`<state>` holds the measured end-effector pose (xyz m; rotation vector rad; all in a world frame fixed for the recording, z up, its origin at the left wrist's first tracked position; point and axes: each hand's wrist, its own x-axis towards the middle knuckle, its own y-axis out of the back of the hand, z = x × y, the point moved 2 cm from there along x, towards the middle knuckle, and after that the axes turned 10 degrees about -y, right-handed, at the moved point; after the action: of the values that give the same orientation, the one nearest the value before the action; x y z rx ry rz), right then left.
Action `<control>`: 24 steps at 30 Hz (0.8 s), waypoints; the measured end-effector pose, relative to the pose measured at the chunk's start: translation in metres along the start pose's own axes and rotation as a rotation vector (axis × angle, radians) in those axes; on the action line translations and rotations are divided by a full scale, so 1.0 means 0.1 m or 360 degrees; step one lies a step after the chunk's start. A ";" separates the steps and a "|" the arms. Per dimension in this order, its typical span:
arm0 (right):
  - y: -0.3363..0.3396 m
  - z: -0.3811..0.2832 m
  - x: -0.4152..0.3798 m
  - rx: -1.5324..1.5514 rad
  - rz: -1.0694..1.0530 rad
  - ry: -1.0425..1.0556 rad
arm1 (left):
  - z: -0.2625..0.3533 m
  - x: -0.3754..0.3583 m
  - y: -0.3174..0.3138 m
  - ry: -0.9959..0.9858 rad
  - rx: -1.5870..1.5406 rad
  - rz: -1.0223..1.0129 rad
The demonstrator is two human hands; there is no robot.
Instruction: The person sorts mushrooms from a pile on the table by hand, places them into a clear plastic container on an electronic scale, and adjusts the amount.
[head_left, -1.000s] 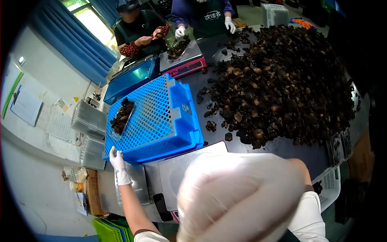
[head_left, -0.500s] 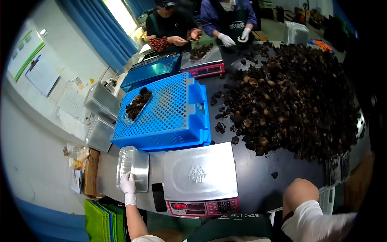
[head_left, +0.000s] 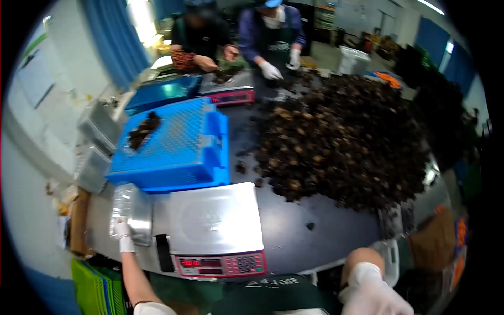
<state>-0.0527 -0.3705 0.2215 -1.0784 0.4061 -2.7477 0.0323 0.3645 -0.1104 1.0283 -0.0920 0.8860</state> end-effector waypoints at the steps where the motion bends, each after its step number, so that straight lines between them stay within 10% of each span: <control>1: 0.02 0.13 -0.03 -0.0586 0.0106 0.0161 | 0.38 0.03 0.18 0.0187 -0.0009 0.0118; 3: 0.37 -0.03 -0.33 -0.0709 -0.0445 -0.1074 | 1.48 -0.25 0.49 -0.0155 0.0132 0.0671; 5: 0.72 -0.09 -0.62 -0.1043 -0.1560 -0.2090 | 2.14 -0.55 0.66 -0.0579 0.0140 0.0575; 7: 1.13 -0.39 -1.33 -0.1241 -0.1448 -0.2635 | 2.75 -1.00 0.71 -0.0741 -0.0265 0.0335; 11: 1.66 -1.20 -2.27 -0.1237 -0.1734 -0.3046 | 3.39 -1.77 0.61 -0.1411 -0.0256 -0.0251; 15: 1.48 -1.45 -2.56 -0.1116 -0.2413 -0.3092 | 3.37 -2.11 0.45 -0.1430 0.0026 -0.0792; 24: 1.27 -1.02 -3.14 -0.0762 -0.1407 -0.3395 | 4.39 -2.71 0.45 -0.1385 -0.0102 -0.0765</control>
<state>0.1118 -0.3938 -0.0903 -3.6225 0.1189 -0.1945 -0.0353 -0.1277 0.0372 1.2441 -0.5731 -0.0414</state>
